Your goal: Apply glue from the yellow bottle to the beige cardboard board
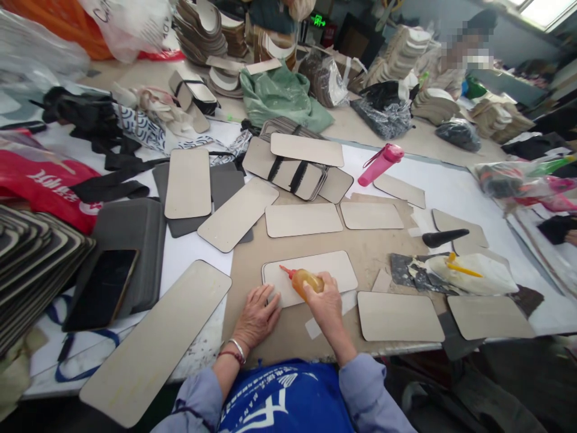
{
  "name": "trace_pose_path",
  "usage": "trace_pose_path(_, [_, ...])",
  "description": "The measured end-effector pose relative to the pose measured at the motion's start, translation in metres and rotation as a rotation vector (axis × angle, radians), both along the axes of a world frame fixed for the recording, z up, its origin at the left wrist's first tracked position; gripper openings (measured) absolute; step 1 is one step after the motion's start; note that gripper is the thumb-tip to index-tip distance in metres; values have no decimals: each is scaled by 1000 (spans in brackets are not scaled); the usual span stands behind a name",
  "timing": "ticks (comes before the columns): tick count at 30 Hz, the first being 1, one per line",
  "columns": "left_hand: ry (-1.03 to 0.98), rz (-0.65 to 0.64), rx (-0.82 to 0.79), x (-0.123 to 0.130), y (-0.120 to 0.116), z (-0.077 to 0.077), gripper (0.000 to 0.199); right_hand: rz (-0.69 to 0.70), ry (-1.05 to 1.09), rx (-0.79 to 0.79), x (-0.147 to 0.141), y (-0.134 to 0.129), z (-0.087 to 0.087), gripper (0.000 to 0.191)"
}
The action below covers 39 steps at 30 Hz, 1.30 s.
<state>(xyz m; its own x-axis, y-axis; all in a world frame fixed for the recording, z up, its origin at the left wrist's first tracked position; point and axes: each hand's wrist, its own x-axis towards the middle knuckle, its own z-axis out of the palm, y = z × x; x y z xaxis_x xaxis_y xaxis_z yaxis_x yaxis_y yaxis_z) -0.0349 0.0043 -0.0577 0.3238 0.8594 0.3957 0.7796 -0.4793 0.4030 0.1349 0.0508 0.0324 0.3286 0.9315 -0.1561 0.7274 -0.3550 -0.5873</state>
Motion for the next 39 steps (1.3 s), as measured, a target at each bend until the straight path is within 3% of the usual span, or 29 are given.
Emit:
trace_pose_path(3, [6,-1,-4,0,0,0,25,0,158,26,-7,-2,-3,20])
trace_pose_path(6, [16,-1,4,0,-1,-1,26,-66,375,23,3,-8,-3,25])
trace_pose_path(8, [14,20,21,0,-2,-2,25,-86,410,14,12,-17,-1,28])
trace_pose_path(15, [-7,48,77,-3,-11,-6,18,93,155,81,17,-47,5,22])
trace_pose_path(21, [-15,23,99,-7,-13,-10,19,222,-40,44,-5,-48,5,19])
trace_pose_path(25, [-6,23,69,-8,-14,-11,20,236,-176,26,-6,-47,6,19])
trace_pose_path(30, [-11,19,37,-8,-16,-10,22,150,-287,11,19,-44,10,19])
trace_pose_path(39, [-2,-20,90,-8,-15,-15,25,-153,-379,-31,99,-26,8,18])
